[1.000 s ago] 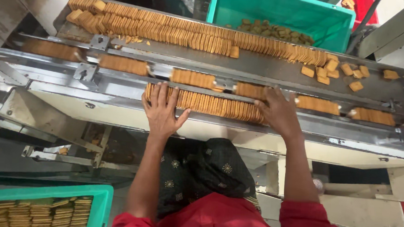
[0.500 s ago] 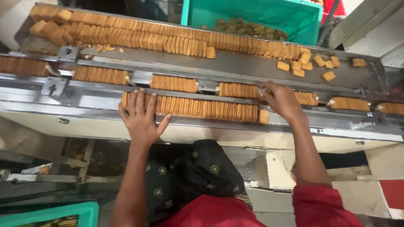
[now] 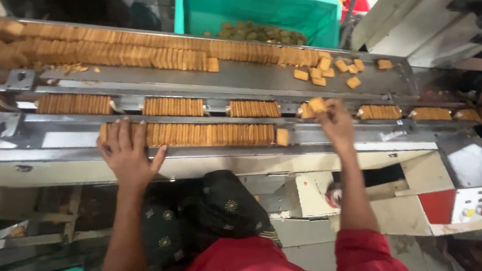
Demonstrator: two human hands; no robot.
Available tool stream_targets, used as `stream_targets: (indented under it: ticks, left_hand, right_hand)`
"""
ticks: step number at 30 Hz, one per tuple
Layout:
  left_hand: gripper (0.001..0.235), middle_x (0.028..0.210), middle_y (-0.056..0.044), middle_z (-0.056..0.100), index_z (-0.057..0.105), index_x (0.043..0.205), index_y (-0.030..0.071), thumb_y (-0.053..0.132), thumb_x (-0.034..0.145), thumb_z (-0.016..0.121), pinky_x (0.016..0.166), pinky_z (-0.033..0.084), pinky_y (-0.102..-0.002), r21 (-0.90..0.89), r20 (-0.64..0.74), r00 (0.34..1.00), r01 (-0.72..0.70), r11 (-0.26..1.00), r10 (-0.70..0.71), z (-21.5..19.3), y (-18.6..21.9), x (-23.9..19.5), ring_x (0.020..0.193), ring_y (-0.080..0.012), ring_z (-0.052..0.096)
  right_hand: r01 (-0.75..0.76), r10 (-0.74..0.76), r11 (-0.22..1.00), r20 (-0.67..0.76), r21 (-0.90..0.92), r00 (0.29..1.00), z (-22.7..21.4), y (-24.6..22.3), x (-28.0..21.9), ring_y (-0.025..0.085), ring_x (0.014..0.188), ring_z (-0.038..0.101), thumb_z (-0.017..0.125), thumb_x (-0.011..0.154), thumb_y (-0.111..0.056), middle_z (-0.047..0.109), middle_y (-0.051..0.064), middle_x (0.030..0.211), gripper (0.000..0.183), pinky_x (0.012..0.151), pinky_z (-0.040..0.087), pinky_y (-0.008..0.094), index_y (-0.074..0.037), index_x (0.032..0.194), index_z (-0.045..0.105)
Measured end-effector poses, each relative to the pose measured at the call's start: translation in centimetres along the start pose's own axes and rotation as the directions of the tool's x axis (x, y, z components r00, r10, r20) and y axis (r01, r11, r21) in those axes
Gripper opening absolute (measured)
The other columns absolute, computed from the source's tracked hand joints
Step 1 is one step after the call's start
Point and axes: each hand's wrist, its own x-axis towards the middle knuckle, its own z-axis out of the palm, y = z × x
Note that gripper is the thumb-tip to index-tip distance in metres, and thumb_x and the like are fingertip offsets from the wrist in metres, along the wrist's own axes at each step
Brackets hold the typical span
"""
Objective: The person arranges rectangular biscuits on a moving conveyor belt by hand, aligning them into neat rows. They occasionally pick up scattered biscuits and place them into a green bin beside the belt.
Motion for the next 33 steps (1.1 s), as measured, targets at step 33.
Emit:
stream_targets:
  ticks: [33]
  left_hand:
    - [0.069,0.151,-0.020,0.051,0.064,0.140,0.011,0.058,0.089,0.067,0.119,0.026,-0.067,-0.049,-0.046,0.999,-0.003,0.999,0.001,-0.6,0.5,0.8,0.145,-0.0392,0.041]
  right_hand:
    - [0.237,-0.327,0.518,0.065,-0.822,0.943,2.7,9.6,17.1,0.049,0.121,0.055,0.077,0.082,-0.052,0.063,0.030,0.128,0.075,0.099,0.046,0.061,-0.007,0.139,0.057]
